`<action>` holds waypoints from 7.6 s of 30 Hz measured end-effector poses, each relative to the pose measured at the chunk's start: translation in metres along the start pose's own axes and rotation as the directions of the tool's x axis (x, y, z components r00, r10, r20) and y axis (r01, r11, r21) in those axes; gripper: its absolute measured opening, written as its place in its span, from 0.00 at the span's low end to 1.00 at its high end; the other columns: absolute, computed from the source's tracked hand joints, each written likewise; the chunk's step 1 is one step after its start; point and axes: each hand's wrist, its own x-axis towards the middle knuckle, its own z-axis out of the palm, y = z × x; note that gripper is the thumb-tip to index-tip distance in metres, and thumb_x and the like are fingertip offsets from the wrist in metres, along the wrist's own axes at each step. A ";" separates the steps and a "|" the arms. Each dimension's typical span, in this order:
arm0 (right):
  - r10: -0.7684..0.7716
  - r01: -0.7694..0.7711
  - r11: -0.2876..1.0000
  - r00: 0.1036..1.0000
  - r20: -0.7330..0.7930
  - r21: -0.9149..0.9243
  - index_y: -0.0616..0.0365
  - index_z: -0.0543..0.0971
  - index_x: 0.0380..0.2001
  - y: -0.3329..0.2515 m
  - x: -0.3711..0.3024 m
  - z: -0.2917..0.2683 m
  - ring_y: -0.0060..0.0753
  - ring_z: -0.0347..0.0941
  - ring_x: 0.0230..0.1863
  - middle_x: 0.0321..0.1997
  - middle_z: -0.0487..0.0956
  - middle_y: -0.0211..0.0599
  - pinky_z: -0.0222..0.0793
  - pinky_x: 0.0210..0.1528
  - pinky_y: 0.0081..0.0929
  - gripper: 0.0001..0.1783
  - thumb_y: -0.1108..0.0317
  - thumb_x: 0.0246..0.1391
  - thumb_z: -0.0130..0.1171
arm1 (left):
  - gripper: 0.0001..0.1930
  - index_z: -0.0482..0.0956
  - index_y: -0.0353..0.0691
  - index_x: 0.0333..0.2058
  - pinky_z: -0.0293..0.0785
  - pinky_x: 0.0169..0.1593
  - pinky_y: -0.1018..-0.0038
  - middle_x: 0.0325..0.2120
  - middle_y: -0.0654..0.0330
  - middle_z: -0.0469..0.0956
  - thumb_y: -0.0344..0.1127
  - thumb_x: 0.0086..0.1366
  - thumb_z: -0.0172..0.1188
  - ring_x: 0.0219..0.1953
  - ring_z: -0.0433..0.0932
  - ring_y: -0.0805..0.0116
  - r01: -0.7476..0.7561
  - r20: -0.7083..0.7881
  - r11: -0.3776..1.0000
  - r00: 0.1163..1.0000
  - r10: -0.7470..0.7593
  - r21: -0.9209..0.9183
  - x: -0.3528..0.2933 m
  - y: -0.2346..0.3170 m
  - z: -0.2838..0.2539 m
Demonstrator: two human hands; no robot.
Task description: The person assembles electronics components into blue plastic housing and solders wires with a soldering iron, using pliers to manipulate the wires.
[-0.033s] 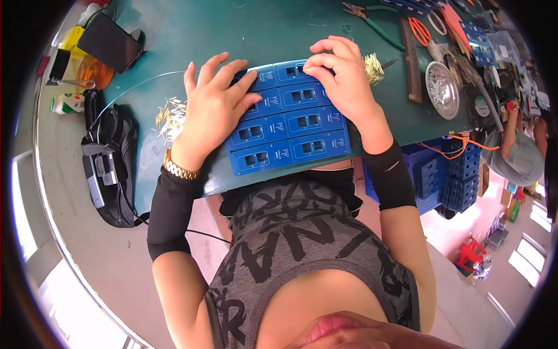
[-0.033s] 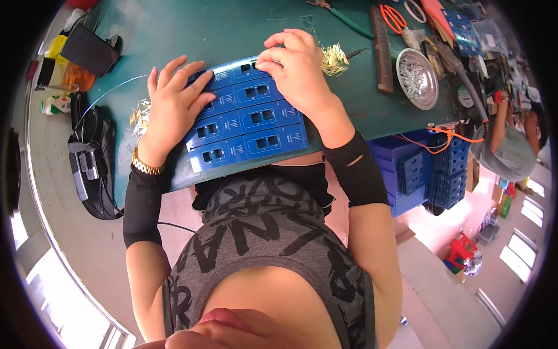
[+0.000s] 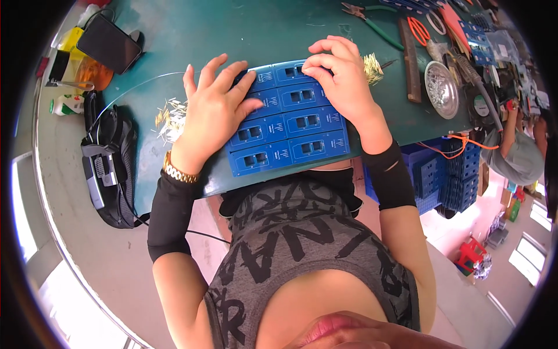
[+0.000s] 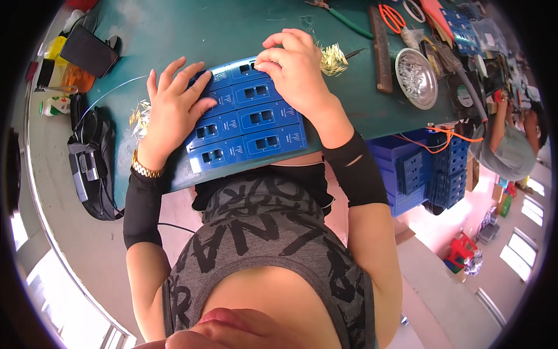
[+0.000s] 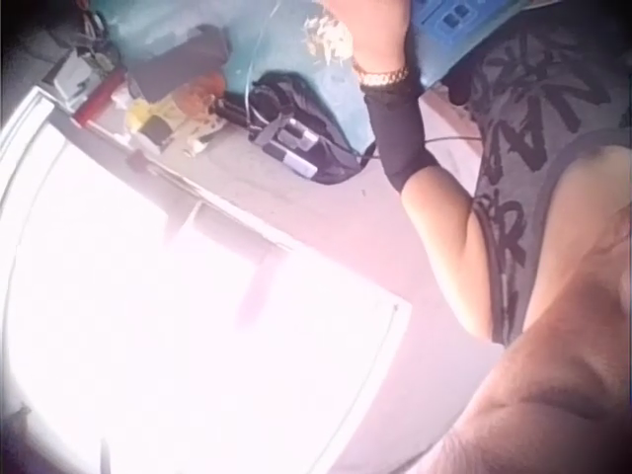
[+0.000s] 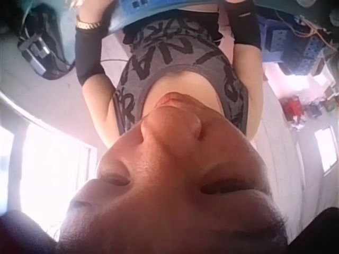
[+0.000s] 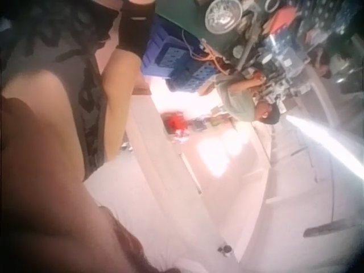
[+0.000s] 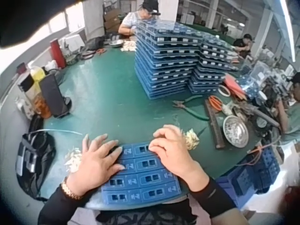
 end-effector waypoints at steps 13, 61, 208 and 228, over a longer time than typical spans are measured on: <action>-0.169 0.164 0.981 0.985 -0.043 -0.099 0.46 0.79 0.25 -0.002 0.005 -0.002 0.42 0.67 0.57 0.41 0.75 0.26 0.59 0.57 0.47 0.04 0.65 0.44 0.65 | 0.06 0.78 0.34 0.33 0.71 0.43 0.62 0.31 0.53 0.75 0.25 0.56 0.65 0.36 0.74 0.51 0.334 0.013 0.851 0.933 -0.361 -0.405 -0.018 -0.042 -0.018; 0.462 -0.376 0.818 0.880 -0.109 0.436 0.61 0.75 0.34 0.051 -0.018 -0.054 0.13 0.67 0.31 0.29 0.74 0.24 0.65 0.34 0.18 0.03 0.73 0.62 0.55 | 0.04 0.81 0.35 0.34 0.71 0.36 0.76 0.29 0.58 0.75 0.21 0.61 0.59 0.30 0.74 0.68 0.318 -0.190 0.786 0.859 -0.476 -0.530 -0.029 -0.037 -0.007; -0.024 0.016 0.996 0.995 -0.092 -0.084 0.49 0.86 0.41 -0.038 -0.045 -0.018 0.29 0.70 0.22 0.24 0.72 0.30 0.67 0.24 0.25 0.20 0.81 0.42 0.63 | 0.04 0.83 0.41 0.34 0.71 0.47 0.71 0.38 0.60 0.79 0.28 0.59 0.66 0.42 0.74 0.63 0.250 -0.080 0.770 0.929 -0.362 -0.587 -0.024 -0.009 0.006; 0.042 -0.048 0.998 0.989 -0.145 -0.040 0.50 0.86 0.37 -0.039 -0.045 -0.016 0.31 0.71 0.24 0.25 0.72 0.30 0.69 0.26 0.27 0.18 0.80 0.41 0.63 | 0.06 0.83 0.44 0.32 0.62 0.59 0.62 0.44 0.60 0.77 0.27 0.55 0.68 0.54 0.70 0.54 0.245 -0.058 0.822 0.946 -0.318 -0.515 -0.018 -0.006 0.010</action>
